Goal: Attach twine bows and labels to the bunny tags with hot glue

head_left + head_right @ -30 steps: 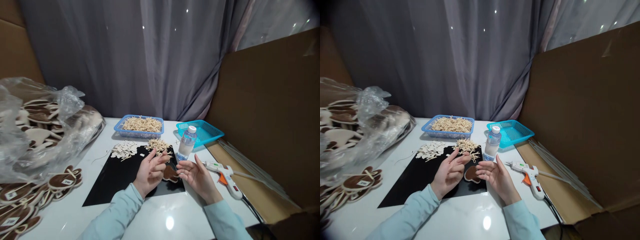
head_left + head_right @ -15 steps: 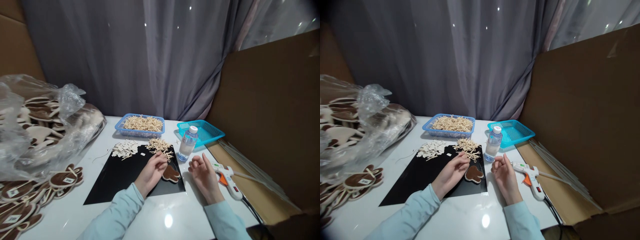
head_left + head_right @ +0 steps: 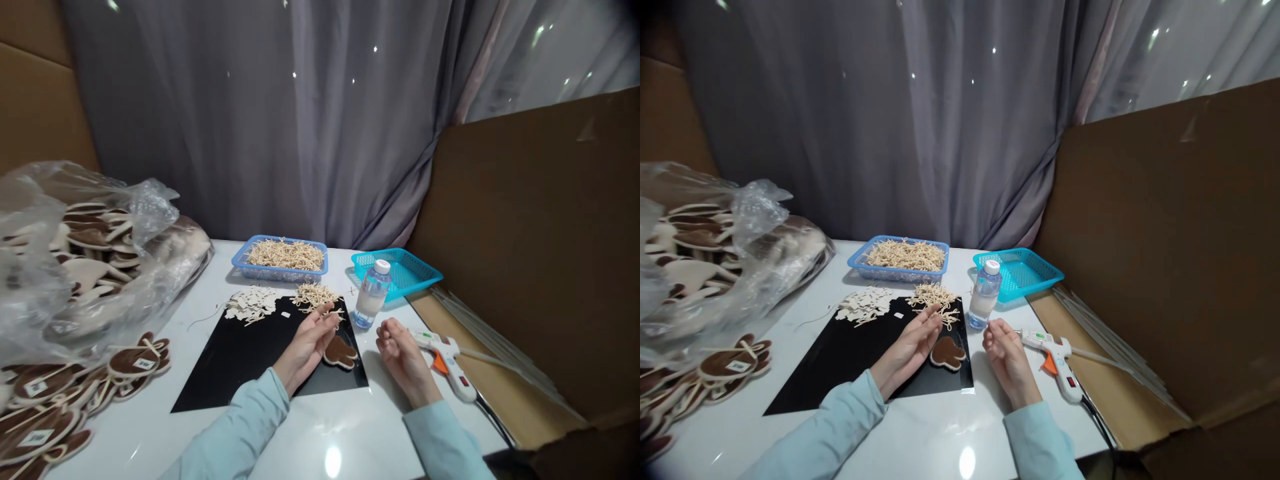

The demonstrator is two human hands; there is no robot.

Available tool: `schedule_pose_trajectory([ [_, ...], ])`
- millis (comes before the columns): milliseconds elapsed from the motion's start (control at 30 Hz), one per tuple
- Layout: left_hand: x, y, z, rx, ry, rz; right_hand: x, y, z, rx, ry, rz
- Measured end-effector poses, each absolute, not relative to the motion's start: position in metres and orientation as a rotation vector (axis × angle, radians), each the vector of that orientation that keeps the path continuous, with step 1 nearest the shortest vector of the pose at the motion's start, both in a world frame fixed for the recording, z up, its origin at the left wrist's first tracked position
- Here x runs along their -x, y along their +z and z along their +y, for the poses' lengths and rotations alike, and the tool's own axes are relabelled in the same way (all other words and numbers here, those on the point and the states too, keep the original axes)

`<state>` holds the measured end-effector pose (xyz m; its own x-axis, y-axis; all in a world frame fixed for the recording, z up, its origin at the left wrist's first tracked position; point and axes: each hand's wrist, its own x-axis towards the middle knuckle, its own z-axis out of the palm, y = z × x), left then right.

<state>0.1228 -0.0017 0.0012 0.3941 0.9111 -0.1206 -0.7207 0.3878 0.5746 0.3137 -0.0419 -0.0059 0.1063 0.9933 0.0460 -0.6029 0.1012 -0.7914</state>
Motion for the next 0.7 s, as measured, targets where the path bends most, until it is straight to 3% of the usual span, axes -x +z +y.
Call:
schedule_pose_trajectory([
  [700,-0.13,-0.015,0.003,-0.584,1.253,0.533,-0.324,-0.017,-0.045,0.737,1.42,-0.688],
])
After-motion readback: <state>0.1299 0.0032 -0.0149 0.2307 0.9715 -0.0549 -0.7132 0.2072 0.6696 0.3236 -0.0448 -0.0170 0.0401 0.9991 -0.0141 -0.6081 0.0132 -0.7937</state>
